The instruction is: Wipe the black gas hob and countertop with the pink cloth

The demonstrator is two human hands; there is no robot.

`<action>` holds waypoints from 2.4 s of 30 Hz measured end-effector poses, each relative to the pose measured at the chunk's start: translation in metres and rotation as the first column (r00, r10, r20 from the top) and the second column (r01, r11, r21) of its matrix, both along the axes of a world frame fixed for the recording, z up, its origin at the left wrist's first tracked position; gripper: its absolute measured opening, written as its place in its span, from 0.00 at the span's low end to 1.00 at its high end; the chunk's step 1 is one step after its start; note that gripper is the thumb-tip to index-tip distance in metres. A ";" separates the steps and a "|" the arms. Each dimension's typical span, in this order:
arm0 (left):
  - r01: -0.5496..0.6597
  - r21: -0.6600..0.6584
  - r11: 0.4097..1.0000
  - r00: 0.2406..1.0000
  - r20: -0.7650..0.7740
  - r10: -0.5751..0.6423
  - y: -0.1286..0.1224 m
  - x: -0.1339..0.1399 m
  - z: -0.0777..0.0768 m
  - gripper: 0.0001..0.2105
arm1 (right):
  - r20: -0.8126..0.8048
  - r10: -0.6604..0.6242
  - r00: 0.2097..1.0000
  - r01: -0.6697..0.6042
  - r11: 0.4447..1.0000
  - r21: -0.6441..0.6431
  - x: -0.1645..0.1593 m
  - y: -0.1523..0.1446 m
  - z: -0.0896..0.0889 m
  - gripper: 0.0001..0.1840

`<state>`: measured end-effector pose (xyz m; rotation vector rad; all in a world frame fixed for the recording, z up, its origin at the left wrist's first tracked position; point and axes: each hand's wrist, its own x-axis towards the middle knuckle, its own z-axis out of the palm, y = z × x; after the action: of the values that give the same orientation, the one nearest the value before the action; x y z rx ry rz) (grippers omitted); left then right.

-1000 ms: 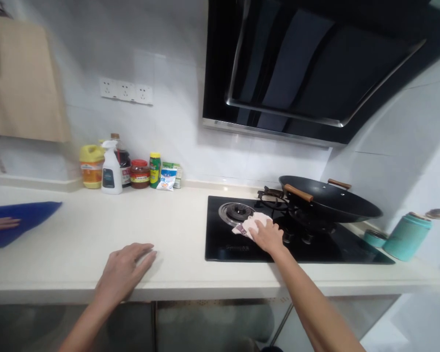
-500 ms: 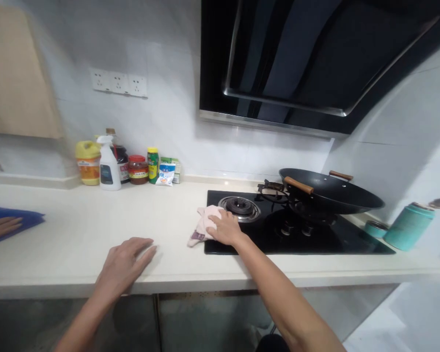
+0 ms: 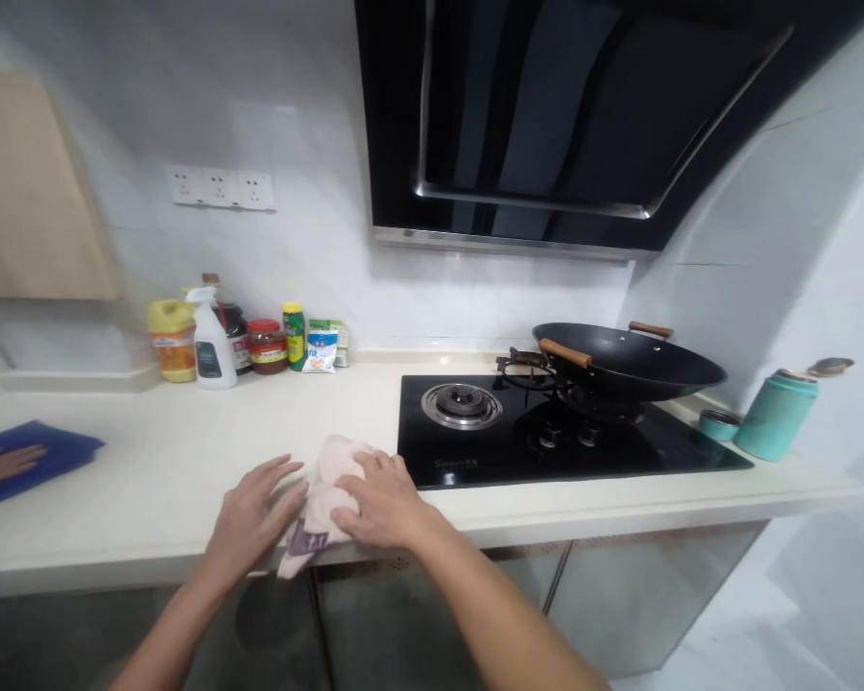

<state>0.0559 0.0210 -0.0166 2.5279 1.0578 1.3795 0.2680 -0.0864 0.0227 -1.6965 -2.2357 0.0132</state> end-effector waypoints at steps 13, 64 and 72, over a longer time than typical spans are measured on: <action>0.205 -0.028 0.978 0.952 -0.225 -0.206 -0.080 0.069 -0.015 0.27 | -0.415 0.240 0.878 -0.233 0.970 0.069 0.055 -0.065 -0.007 0.22; -0.184 0.085 0.979 0.849 -0.489 0.202 -0.021 -0.073 0.004 0.21 | -0.296 -0.655 0.695 0.719 0.630 0.294 0.262 -0.130 -0.068 0.18; -0.123 0.073 0.990 0.830 -0.539 0.143 0.019 -0.127 0.018 0.38 | -0.286 -0.674 0.681 0.731 0.613 0.300 0.260 -0.130 -0.068 0.17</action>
<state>-0.0706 0.0399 0.0012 3.0106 1.3149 0.6937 0.5279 -0.2163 -0.0454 -2.1170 -1.1995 -0.4572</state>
